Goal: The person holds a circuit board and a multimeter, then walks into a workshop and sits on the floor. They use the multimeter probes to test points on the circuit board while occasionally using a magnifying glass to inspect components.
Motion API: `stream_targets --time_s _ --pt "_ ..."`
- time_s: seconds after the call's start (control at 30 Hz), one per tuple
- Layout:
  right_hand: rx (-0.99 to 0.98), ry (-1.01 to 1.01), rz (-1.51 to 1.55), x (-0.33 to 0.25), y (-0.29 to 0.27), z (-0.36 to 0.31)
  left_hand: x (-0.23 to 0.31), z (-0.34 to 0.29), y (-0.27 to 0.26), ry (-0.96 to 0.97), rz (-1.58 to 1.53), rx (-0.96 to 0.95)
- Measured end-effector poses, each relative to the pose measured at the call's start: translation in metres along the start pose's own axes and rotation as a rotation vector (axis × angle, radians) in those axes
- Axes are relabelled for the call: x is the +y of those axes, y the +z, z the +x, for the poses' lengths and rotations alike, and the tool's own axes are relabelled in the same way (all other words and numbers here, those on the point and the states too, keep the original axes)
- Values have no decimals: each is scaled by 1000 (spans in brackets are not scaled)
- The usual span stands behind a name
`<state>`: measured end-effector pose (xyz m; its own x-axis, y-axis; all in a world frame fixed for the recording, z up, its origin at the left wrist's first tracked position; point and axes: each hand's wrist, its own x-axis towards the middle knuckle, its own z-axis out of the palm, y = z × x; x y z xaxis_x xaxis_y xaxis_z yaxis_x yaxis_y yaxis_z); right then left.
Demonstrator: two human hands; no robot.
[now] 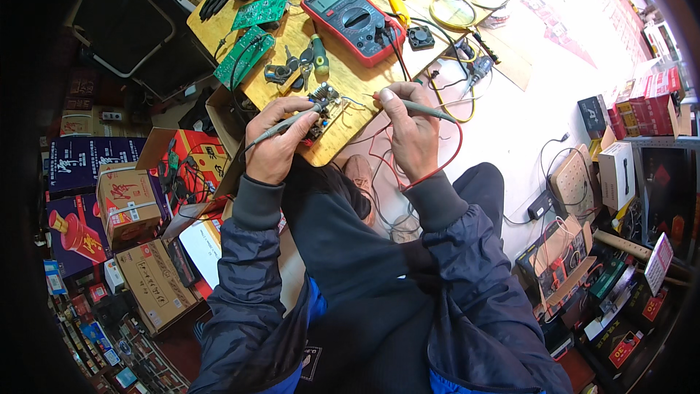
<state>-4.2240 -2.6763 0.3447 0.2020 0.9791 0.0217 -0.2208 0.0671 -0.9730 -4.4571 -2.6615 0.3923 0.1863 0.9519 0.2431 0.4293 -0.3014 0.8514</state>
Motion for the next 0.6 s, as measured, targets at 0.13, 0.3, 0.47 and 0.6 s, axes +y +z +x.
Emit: stream_targets --time_s 0.13,0.3,0.47,0.6 --pt "-2 21 31 1 -3 0 -1 0 -1 -26 -18 -11" --pt "-11 21 41 1 -6 1 -1 0 0 -72 -48 -13" --pt "-16 23 -14 2 -5 1 1 1 3 -57 -100 43" --pt "-16 7 -6 3 -4 1 1 0 3 -67 -97 41"
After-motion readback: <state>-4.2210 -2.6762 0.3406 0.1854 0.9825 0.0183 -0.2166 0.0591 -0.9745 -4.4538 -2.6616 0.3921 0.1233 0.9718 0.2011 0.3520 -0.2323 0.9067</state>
